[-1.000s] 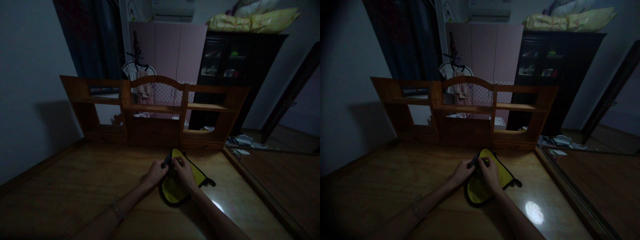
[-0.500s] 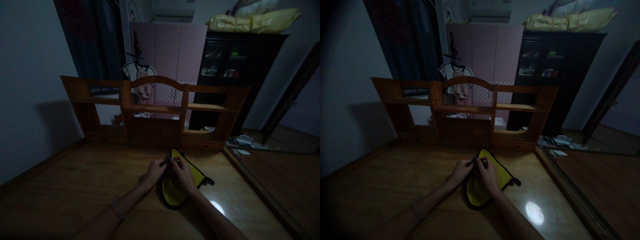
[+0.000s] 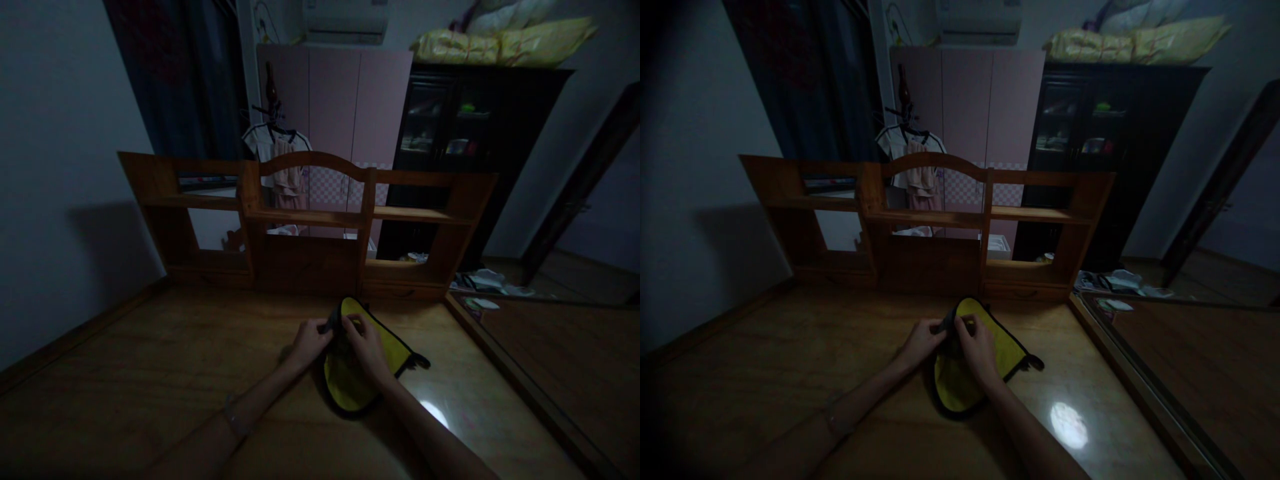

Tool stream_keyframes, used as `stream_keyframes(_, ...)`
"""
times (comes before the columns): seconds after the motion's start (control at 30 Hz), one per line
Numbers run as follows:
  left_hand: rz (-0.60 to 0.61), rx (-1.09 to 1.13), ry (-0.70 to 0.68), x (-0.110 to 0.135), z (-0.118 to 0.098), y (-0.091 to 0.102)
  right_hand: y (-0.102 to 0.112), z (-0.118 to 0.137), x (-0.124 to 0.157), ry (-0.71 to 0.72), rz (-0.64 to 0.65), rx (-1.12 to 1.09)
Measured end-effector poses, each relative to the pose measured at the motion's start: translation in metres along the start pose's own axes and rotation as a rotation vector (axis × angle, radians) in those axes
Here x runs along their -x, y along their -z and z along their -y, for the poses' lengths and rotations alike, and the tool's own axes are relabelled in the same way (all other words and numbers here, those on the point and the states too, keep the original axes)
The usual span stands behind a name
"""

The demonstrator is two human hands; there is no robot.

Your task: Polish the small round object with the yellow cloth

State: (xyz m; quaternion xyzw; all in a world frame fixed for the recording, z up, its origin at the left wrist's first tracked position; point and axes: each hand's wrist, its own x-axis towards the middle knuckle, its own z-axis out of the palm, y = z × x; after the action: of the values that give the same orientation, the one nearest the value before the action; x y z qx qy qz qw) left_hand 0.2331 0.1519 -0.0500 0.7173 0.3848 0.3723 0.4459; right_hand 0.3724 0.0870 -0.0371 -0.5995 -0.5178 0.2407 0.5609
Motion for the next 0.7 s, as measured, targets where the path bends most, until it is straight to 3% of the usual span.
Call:
stream_keyframes(0.17, -0.054, 0.01, 0.042, 0.0, 0.003, 0.001, 0.0, 0.004, 0.002, 0.012, 0.005, -0.017)
stream_keyframes(0.47, -0.023, -0.093, -0.091, 0.001, 0.003, -0.004, 0.003, -0.003, -0.007, -0.056, -0.029, -0.098)
stream_keyframes(0.7, 0.075, 0.14, -0.058, -0.003, 0.003, -0.004, 0.0, -0.012, -0.008, -0.139, -0.019, -0.168)
